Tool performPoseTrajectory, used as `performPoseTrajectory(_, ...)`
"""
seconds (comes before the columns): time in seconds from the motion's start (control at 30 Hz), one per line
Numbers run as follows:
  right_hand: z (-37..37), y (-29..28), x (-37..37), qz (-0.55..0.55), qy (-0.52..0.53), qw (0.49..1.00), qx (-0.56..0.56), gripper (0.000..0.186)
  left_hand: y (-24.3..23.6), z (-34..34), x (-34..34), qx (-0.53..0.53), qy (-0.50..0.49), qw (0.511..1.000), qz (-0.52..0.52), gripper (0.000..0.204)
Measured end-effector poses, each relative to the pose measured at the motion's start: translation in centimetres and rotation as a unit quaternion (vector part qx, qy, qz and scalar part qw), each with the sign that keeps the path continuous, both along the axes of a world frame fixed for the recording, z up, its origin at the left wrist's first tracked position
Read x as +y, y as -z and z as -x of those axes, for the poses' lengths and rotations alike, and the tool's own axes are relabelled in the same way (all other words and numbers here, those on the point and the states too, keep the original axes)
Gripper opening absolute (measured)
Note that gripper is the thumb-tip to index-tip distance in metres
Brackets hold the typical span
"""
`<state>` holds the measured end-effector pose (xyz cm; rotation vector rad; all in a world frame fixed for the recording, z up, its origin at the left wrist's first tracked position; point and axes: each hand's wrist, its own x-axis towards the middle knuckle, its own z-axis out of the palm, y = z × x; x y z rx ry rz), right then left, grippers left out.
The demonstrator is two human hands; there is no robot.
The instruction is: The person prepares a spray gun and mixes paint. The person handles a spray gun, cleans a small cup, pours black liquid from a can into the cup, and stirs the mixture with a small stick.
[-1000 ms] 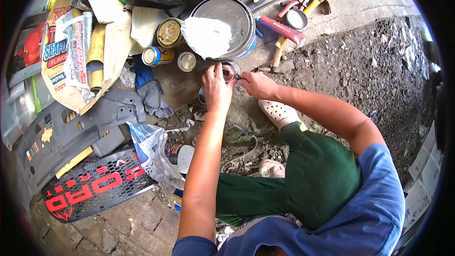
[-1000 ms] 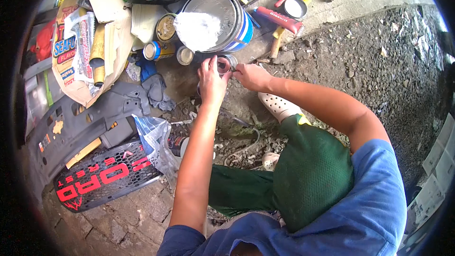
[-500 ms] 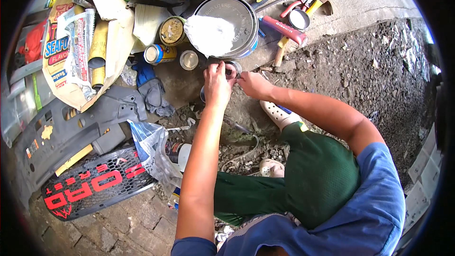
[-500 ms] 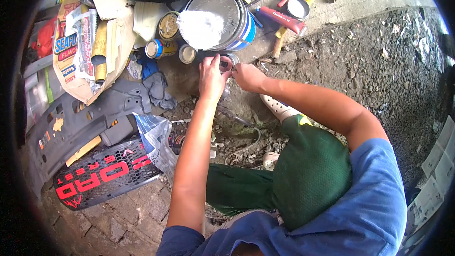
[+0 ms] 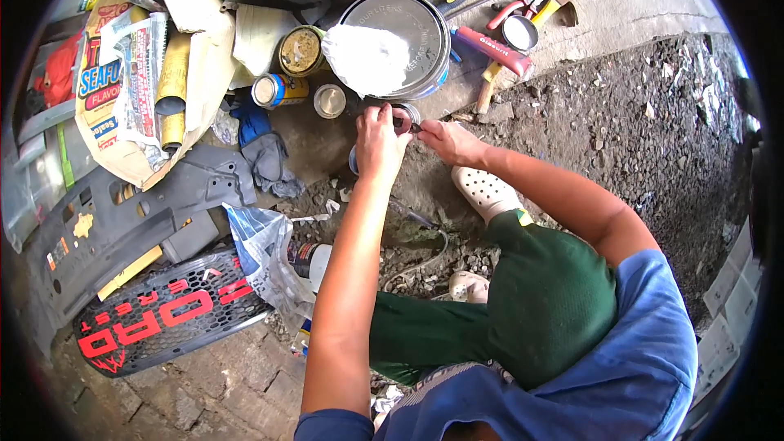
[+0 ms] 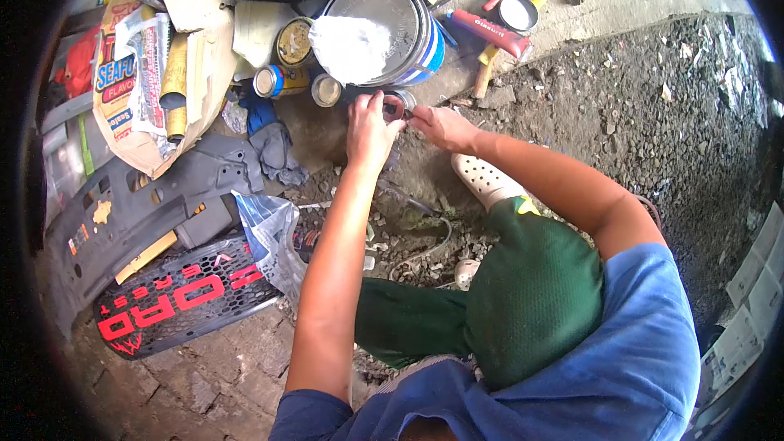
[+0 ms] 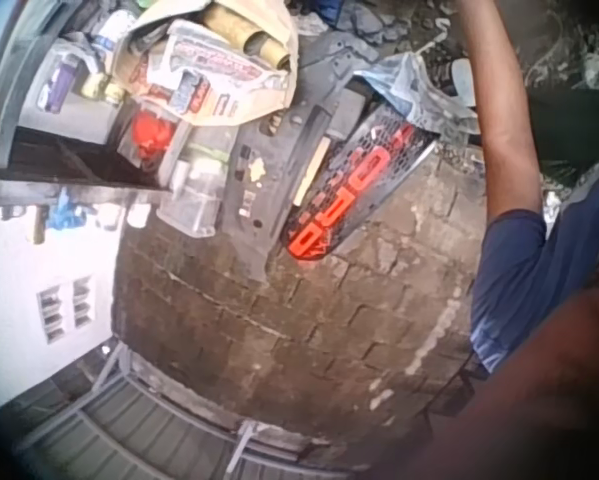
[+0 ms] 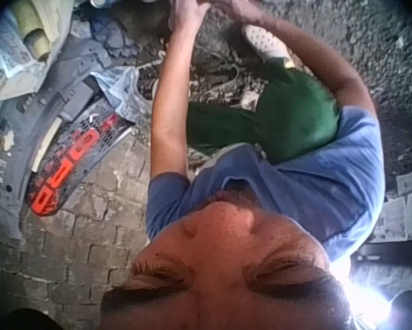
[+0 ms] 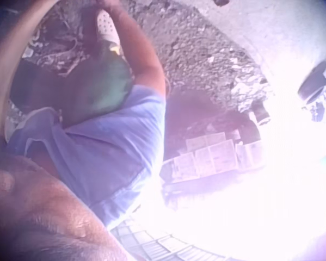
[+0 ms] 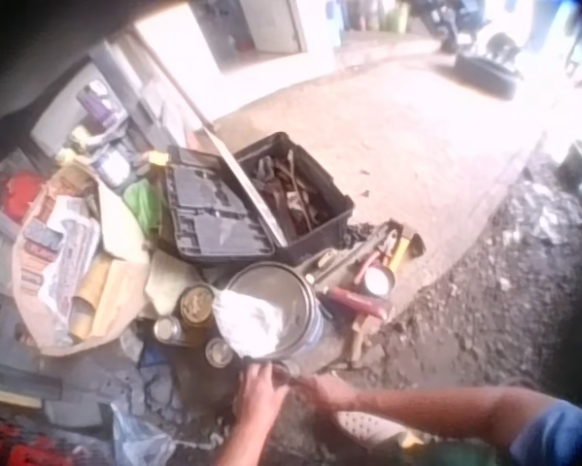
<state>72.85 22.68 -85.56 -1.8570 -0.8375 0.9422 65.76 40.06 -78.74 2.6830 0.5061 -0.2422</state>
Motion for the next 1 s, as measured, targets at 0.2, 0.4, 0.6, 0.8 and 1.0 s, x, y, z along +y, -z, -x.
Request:
performPoseTrajectory(0.2,-1.5,0.1,0.3,0.004,-0.038,0.995,0.090,0.034,-0.2,-0.2,0.2,0.001,-0.002,1.000,0.003,0.074)
performPoseTrajectory(0.4,-1.3,0.2,0.7,0.018,-0.045,0.998,-0.036,0.036,0.1,-0.1,0.3,-0.007,0.014,1.000,0.002,0.073)
performPoseTrajectory(0.6,-0.7,-1.1,0.7,0.069,-0.055,0.980,-0.179,0.030,-0.2,-0.1,0.2,-0.006,0.019,1.000,-0.011,0.072)
performPoseTrajectory(0.8,-1.1,-2.3,0.4,0.082,-0.101,0.967,-0.220,0.029,0.2,0.4,0.2,-0.011,0.017,1.000,-0.014,0.074)
performPoseTrajectory(1.0,-1.8,-8.4,-1.6,0.041,-0.104,0.983,-0.149,0.031,0.1,-0.1,0.0,-0.025,0.028,0.999,0.008,0.072)
